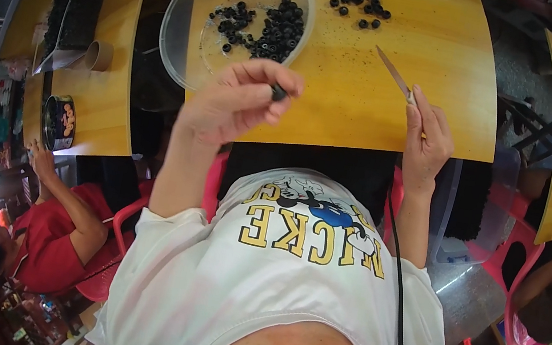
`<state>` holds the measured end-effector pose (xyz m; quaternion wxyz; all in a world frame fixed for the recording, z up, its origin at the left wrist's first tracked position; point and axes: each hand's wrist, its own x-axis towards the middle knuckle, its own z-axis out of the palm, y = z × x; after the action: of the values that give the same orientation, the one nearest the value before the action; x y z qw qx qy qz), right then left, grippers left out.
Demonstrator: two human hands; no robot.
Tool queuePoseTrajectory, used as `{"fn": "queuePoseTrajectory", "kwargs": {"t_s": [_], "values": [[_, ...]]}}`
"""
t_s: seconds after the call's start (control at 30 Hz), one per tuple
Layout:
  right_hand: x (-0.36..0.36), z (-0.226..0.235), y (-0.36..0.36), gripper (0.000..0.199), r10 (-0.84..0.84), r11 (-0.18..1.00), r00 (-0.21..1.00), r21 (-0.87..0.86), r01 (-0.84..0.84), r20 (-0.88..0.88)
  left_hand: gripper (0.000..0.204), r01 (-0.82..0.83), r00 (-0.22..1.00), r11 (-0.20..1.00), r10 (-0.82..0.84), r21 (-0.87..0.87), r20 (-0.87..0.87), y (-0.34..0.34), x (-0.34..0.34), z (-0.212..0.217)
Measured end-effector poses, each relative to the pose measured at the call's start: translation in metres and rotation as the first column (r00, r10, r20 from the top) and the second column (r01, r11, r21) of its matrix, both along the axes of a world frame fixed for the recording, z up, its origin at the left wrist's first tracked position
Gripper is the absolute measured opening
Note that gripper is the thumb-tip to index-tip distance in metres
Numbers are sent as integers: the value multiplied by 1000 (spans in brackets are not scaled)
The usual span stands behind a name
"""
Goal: Cutting small black berries one by one using a small knife at a workstation.
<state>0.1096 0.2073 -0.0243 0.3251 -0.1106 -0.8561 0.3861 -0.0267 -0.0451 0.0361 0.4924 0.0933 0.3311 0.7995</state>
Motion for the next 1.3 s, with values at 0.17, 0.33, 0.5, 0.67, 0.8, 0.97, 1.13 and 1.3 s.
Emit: {"fn": "queuePoseTrajectory", "kwargs": {"t_s": [0.17, 0.33, 0.5, 0.67, 0.8, 0.97, 1.13, 1.3], "values": [[4, -4, -1, 23, 15, 1000, 999, -26, -14, 35, 14, -60, 943, 989, 12, -133, -334, -15, -68, 16], [5, -3, -5, 23, 11, 999, 998, -54, -8, 65, 14, -227, 841, 830, -96, -509, -533, 12, -126, -2], [9, -5, -6, 22, 22, 999, 994, -35, -18, 109, 13, -338, 699, 585, -368, -737, -613, 37, -167, -43], [11, -5, -2, 23, 11, 999, 998, -41, -8, 66, 15, -410, 632, 457, -482, -790, -607, 50, -172, -50], [14, 0, 1, 22, 6, 998, 997, -66, -1, 75, 28, -269, 851, 715, -137, -645, -507, 31, -156, -27], [8, -1, 1, 22, 18, 998, 998, -68, -14, 62, 30, -15, 980, 967, -36, -254, -195, 21, -100, 20], [6, 8, -6, 22, 54, 997, 998, -63, -52, 31, 30, -53, 998, 998, 52, -41, -35, 26, -42, 20], [11, 17, -6, 23, 48, 990, 998, -133, -52, -35, 27, -96, 983, 994, 85, 60, 163, 41, -6, -15]]}}
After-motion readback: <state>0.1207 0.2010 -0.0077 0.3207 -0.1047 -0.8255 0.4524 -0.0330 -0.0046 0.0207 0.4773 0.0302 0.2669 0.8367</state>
